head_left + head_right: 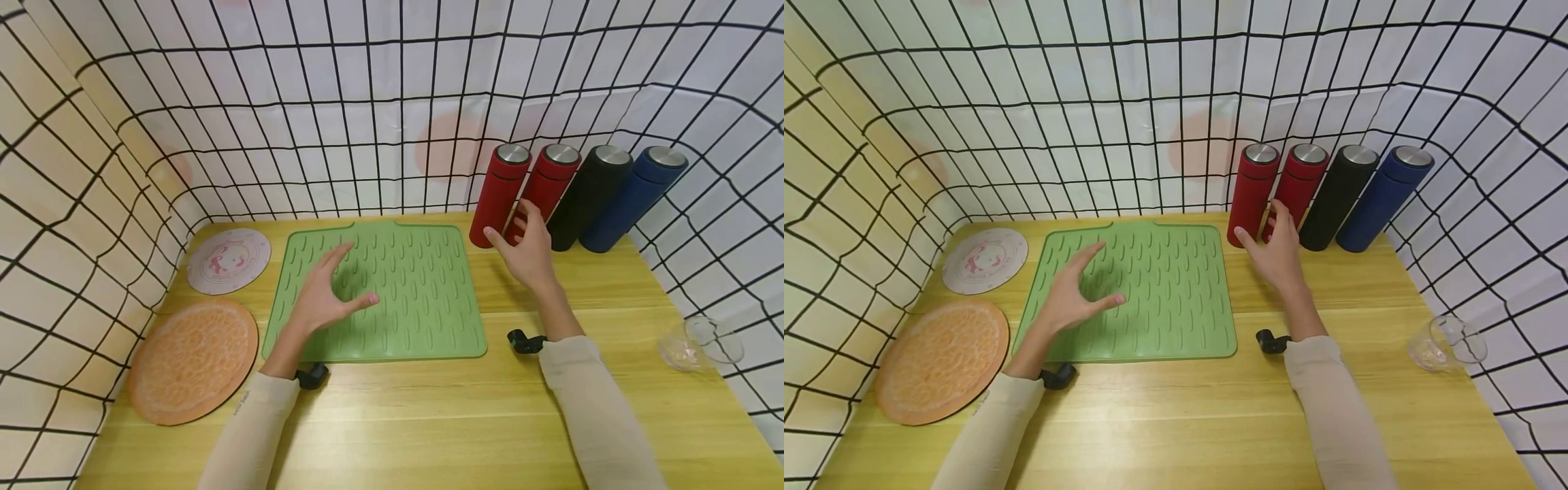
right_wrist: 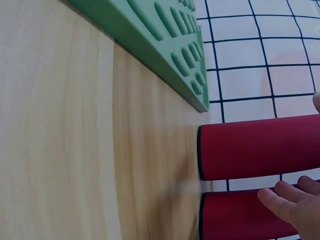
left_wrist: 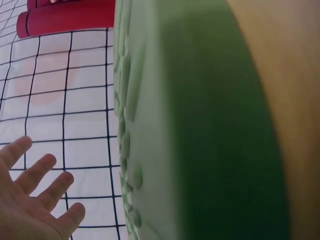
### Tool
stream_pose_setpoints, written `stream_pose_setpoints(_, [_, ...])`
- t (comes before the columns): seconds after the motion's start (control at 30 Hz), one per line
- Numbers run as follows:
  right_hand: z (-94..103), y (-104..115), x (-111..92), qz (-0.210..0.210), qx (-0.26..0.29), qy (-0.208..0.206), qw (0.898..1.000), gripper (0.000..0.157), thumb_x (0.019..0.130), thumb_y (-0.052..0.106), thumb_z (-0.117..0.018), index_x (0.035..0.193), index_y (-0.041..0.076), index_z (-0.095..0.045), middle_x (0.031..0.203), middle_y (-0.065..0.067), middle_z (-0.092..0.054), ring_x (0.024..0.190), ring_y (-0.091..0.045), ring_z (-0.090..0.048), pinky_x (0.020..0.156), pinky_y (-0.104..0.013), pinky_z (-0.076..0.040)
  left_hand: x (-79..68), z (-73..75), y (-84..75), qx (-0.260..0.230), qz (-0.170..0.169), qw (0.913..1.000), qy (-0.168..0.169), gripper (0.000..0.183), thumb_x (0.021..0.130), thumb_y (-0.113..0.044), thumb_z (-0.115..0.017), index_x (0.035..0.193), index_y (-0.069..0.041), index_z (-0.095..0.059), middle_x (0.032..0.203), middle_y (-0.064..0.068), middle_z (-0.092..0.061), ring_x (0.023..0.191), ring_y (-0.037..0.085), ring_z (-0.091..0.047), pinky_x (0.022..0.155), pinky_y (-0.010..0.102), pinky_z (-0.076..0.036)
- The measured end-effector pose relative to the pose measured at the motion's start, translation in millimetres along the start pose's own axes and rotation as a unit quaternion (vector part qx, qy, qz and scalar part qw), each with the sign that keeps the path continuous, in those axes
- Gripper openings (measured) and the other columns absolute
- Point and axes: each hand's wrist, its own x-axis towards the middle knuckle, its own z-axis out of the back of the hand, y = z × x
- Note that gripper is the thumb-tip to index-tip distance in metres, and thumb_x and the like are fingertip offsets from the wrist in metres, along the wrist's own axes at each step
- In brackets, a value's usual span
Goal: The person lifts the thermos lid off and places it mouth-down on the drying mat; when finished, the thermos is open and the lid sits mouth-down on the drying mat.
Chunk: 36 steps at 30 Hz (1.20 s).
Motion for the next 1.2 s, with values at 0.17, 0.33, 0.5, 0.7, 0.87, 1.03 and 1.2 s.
stream_pose_setpoints(0.17, [-8.3, -4, 5, -0.010, 0.014, -0.014, 1.000, 0.087, 0.095, 0.037, -0.074, 0.160, 0.010, -0.024, 0.165, -0.015, -0.033, 0.147, -0.041, -0.042, 0.116, -0.061, -0.041, -0.6, -2.0, -2.0, -0.015, -0.011, 0.9998, -0.003, 0.108, 0.072, -0.071, -0.080, 0.161, -0.045, -0.024, 0.169, 0.000, -0.031, 0.156, 0.035, -0.026, 0.116, 0.074, -0.026])
stream_pose_setpoints(0.33, [-16.7, -5, 11, -0.018, 0.031, -0.030, 0.999, 0.089, 0.095, 0.036, -0.074, 0.163, 0.014, -0.021, 0.166, -0.013, -0.031, 0.149, -0.040, -0.039, 0.118, -0.060, -0.039, -1.2, -4.1, -5.3, -0.024, -0.010, 0.9997, -0.003, 0.109, 0.071, -0.072, -0.079, 0.161, -0.045, -0.025, 0.168, 0.000, -0.032, 0.156, 0.037, -0.027, 0.116, 0.075, -0.025])
stream_pose_setpoints(0.5, [-25.1, -5, 18, -0.029, 0.045, -0.049, 0.997, 0.091, 0.094, 0.039, -0.074, 0.164, 0.021, -0.019, 0.166, -0.007, -0.034, 0.151, -0.030, -0.039, 0.122, -0.053, -0.036, -0.8, -6.5, -7.5, -0.038, -0.025, 0.9990, 0.002, 0.109, 0.072, -0.076, -0.077, 0.162, -0.043, -0.026, 0.169, -0.005, -0.030, 0.157, 0.034, -0.026, 0.118, 0.072, -0.025])
stream_pose_setpoints(0.7, [-36.8, -7, 30, -0.049, 0.038, -0.071, 0.996, 0.089, 0.094, 0.044, -0.073, 0.163, 0.030, -0.019, 0.161, -0.004, -0.042, 0.149, -0.022, -0.041, 0.124, -0.047, -0.034, -1.5, -10.4, -7.3, -0.051, -0.044, 0.9978, -0.004, 0.112, 0.069, -0.090, -0.066, 0.161, -0.041, -0.029, 0.168, 0.000, -0.033, 0.156, 0.034, -0.028, 0.118, 0.072, -0.026])
stream_pose_setpoints(0.87, [-43.7, -9, 37, -0.073, 0.040, -0.102, 0.991, 0.086, 0.093, 0.046, -0.074, 0.162, 0.033, -0.025, 0.156, -0.004, -0.048, 0.144, -0.022, -0.046, 0.121, -0.045, -0.038, -0.7, -14.2, -9.8, -0.059, -0.054, 0.9968, -0.005, 0.115, 0.065, -0.098, -0.059, 0.161, -0.041, -0.030, 0.167, -0.001, -0.035, 0.155, 0.032, -0.030, 0.119, 0.069, -0.027])
stream_pose_setpoints(1.03, [-47.6, -7, 43, -0.081, 0.043, -0.133, 0.987, 0.080, 0.091, 0.051, -0.074, 0.158, 0.033, -0.034, 0.151, -0.002, -0.055, 0.139, -0.021, -0.052, 0.118, -0.043, -0.043, -2.5, -17.3, -13.9, -0.066, -0.059, 0.9961, 0.003, 0.114, 0.065, -0.098, -0.059, 0.160, -0.043, -0.030, 0.167, -0.006, -0.034, 0.155, 0.029, -0.030, 0.119, 0.068, -0.028])
stream_pose_setpoints(1.2, [-49.2, -7, 46, -0.081, 0.043, -0.152, 0.984, 0.078, 0.089, 0.053, -0.076, 0.154, 0.027, -0.041, 0.149, -0.003, -0.057, 0.134, -0.022, -0.056, 0.114, -0.043, -0.047, -3.4, -20.0, -17.3, -0.064, -0.066, 0.9958, 0.003, 0.114, 0.065, -0.098, -0.058, 0.160, -0.042, -0.031, 0.167, -0.005, -0.035, 0.155, 0.027, -0.030, 0.119, 0.067, -0.029])
